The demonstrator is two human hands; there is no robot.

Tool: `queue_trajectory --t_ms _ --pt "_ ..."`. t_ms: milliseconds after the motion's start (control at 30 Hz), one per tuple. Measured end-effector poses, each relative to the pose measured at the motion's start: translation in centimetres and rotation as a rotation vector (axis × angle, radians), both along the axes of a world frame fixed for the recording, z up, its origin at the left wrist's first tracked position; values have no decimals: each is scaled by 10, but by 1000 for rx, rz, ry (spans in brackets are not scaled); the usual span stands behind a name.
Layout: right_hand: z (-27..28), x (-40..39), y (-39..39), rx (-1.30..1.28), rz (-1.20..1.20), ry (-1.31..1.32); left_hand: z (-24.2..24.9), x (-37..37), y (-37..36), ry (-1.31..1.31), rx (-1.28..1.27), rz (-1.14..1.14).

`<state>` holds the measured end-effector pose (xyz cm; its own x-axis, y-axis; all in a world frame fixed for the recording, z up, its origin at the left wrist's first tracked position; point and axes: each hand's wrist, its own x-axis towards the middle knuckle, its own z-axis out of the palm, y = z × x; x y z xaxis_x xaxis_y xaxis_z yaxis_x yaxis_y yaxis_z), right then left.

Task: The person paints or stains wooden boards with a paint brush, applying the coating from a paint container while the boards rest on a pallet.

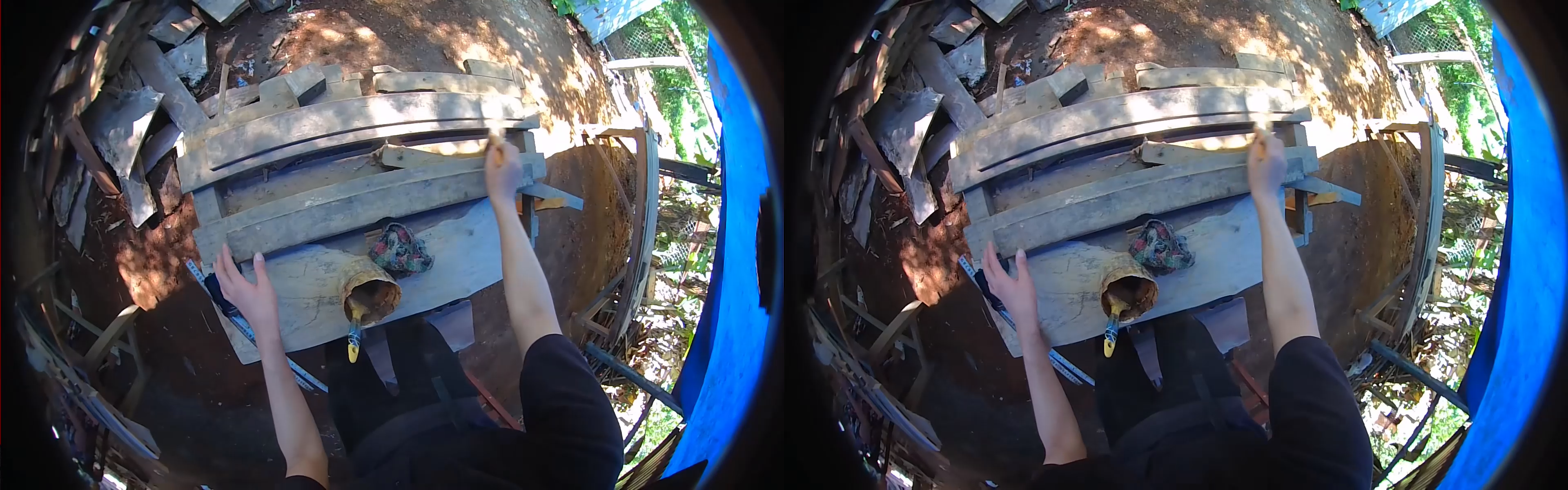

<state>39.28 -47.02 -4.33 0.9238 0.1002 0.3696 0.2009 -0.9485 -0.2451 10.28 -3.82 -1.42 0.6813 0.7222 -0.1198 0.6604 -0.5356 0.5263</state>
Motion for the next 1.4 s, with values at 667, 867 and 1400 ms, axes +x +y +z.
queue_trajectory --t_ms 667,867,1400 --pt "6 -51 138 404 111 -101 23 6 -29 -33 -61 99" --pt "-5 -55 145 562 109 -133 22 0 -29 -36 -57 103" --pt "-6 -62 168 620 -173 -150 26 1 -26 15 26 150"
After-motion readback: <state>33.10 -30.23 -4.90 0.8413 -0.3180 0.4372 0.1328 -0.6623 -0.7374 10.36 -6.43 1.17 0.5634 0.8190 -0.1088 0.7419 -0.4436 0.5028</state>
